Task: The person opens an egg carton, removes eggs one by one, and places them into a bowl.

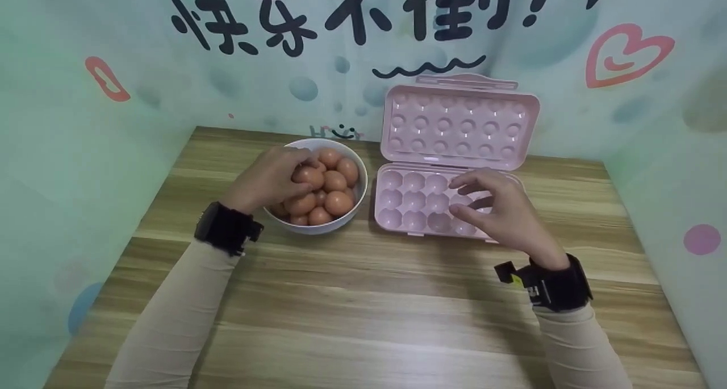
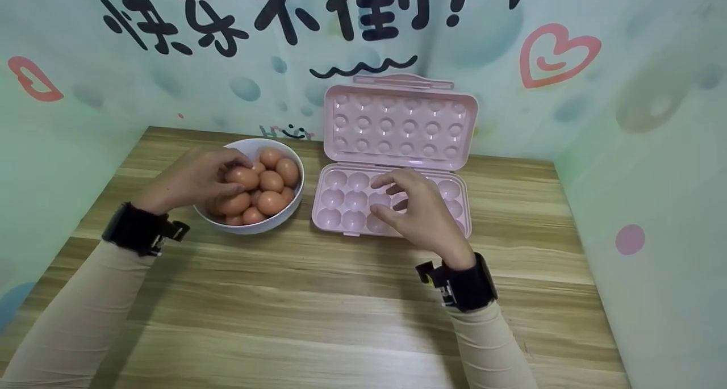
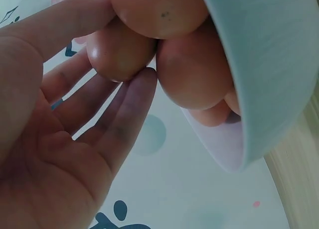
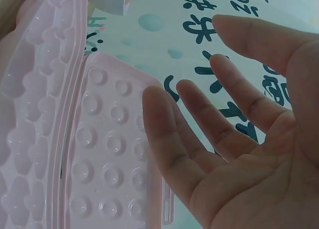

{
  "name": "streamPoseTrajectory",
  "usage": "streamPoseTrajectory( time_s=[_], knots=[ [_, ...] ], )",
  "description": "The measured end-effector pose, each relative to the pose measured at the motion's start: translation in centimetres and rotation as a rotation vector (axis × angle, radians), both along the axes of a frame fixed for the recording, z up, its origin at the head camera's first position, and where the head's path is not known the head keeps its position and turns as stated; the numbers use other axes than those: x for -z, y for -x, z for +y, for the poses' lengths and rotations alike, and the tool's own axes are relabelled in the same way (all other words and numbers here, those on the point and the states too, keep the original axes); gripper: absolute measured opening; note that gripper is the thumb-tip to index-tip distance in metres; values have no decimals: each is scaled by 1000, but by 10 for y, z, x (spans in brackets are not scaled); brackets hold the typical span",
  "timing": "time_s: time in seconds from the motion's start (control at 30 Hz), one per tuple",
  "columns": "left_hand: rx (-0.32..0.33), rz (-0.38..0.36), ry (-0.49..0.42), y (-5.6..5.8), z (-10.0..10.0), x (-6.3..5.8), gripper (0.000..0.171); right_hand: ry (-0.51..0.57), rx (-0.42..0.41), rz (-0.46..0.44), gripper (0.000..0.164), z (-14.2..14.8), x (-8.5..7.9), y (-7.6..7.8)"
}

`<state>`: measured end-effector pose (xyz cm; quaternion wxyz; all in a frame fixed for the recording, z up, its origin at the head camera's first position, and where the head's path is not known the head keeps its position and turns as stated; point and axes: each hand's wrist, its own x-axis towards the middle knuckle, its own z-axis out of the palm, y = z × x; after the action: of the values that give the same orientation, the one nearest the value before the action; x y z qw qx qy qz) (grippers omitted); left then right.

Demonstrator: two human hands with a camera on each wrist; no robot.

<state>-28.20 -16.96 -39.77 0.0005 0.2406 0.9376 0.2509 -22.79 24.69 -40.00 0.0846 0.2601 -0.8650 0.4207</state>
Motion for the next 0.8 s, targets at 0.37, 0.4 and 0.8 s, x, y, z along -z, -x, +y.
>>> streamPoseTrajectory(
  time_s=[0.37, 0.4, 0.8],
  knots=[
    [22, -88, -43, 1, 13, 0, 9, 8, -13, 5, 31, 2, 1, 0],
    [23, -82, -40, 0, 14, 1, 11, 9, -14, 6, 32, 3, 1, 0],
    [52, 81, -28, -12, 5, 3, 31, -12, 16, -11, 29, 9, -6, -6]
  ],
)
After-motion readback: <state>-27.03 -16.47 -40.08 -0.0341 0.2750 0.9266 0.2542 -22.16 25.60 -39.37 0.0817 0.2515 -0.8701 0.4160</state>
